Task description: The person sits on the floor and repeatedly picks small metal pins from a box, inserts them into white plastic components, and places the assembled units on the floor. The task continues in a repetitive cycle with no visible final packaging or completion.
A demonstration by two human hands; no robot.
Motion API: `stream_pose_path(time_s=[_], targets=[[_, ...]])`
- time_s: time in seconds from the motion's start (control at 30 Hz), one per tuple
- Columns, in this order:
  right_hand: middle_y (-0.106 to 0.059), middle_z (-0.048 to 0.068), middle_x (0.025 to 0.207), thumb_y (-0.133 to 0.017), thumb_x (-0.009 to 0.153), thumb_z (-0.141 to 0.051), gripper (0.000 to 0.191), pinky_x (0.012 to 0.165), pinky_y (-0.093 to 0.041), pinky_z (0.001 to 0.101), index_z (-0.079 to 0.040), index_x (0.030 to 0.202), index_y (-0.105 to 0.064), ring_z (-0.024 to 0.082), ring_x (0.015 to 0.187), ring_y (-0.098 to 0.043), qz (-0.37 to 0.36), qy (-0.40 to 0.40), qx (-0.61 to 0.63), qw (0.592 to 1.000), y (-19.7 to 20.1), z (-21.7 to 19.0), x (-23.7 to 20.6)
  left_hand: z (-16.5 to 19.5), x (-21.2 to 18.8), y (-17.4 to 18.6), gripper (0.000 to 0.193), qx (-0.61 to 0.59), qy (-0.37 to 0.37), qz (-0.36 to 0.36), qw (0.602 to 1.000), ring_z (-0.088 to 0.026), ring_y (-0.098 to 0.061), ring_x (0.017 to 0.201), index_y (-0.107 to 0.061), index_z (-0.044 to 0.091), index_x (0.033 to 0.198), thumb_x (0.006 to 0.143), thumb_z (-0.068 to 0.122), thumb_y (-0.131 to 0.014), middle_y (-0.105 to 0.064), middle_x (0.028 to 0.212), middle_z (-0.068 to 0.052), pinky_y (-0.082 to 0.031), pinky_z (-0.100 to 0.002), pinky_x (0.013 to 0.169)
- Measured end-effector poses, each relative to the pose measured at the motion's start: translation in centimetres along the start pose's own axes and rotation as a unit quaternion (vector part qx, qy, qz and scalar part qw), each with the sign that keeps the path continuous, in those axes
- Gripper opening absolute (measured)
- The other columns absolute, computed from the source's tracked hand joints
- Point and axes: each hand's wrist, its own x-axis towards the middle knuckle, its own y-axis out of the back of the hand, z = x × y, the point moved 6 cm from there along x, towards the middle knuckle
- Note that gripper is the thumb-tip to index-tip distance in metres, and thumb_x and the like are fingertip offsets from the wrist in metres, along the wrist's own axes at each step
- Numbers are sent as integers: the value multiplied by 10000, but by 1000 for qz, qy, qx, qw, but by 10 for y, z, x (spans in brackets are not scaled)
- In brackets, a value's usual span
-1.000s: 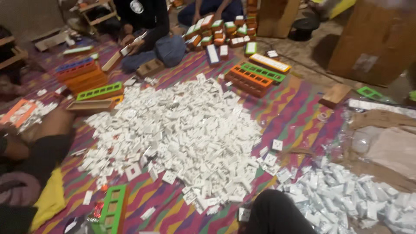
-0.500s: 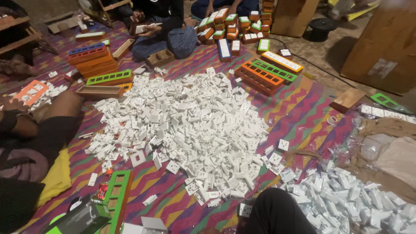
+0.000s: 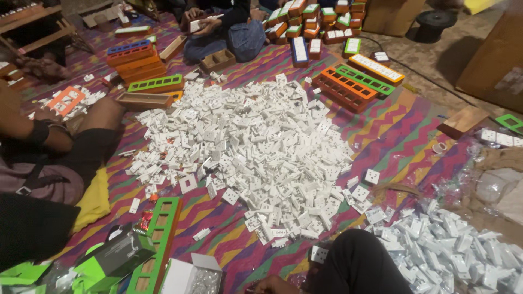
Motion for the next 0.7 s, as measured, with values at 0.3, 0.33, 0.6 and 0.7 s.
stream_pose_path(time_s=[0.3, 0.33, 0.6, 0.7], targets=[[-665, -13, 774, -744, 893, -69, 73, 667, -458, 254, -20, 856, -705, 54, 737, -601, 17, -52, 109, 993, 3, -7, -7, 6, -34, -48, 192, -120, 27, -51, 991, -268, -746, 706, -712, 80, 985, 848, 210, -742, -770, 792, -139, -606, -411, 671], [-631, -12, 741, -757, 913, -84, 106, 630, -430, 255, -19, 852, -700, 49, 701, -563, 17, -47, 73, 996, 4, -9, -8, 8, -38, -50, 195, -134, 30, -58, 989, -266, -747, 707, -713, 79, 989, 847, 209, -745, -772, 794, -139, -607, -410, 672], [-689, -17, 810, -753, 930, -65, 87, 681, -482, 227, -16, 888, -694, 46, 752, -614, 5, -35, 121, 992, -3, -28, -10, 39, -63, -64, 223, -260, 45, -118, 957, -251, -758, 712, -722, 75, 1017, 839, 202, -764, -786, 804, -137, -617, -397, 680], [-687, -13, 827, -760, 929, -67, 79, 709, -505, 227, -21, 912, -698, 54, 773, -627, -7, -42, 69, 997, -4, -35, -13, 43, -76, -78, 234, -316, 59, -144, 936, -246, -763, 713, -725, 73, 1028, 836, 200, -771, -791, 809, -136, -621, -392, 682]])
